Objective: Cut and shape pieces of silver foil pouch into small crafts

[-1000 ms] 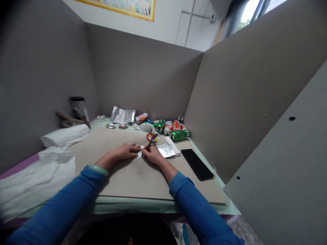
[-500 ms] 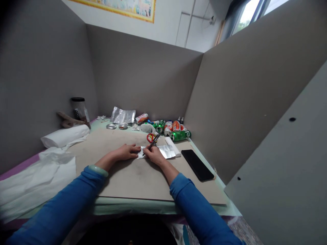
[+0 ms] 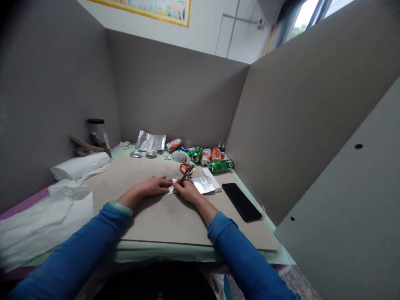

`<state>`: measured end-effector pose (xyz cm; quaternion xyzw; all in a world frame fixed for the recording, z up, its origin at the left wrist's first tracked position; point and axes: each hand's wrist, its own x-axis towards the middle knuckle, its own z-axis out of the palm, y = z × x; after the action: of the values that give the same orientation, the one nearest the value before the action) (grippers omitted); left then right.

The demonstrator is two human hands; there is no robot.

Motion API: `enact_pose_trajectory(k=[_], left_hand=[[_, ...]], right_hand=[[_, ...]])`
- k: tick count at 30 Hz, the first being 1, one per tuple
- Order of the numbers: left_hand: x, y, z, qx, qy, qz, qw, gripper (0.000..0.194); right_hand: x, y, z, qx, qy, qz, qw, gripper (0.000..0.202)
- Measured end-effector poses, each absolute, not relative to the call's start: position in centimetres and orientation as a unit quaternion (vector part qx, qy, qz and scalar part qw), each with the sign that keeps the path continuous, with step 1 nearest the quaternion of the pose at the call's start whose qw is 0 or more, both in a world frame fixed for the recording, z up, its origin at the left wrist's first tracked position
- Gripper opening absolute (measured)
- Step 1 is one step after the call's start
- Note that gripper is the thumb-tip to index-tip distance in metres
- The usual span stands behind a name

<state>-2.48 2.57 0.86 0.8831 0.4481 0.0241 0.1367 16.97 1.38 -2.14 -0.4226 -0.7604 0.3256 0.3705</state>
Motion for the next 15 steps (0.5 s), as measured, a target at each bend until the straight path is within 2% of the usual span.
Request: enact_pose_trajectory(k=[15], left_hand=[[-2.34, 2.15, 1.24, 0.880, 0.454, 0.021, 0.138, 0.044]], right_hand=[[17.16, 1.30, -1.82, -0.406, -0.757, 0.374, 0.349, 0.028]])
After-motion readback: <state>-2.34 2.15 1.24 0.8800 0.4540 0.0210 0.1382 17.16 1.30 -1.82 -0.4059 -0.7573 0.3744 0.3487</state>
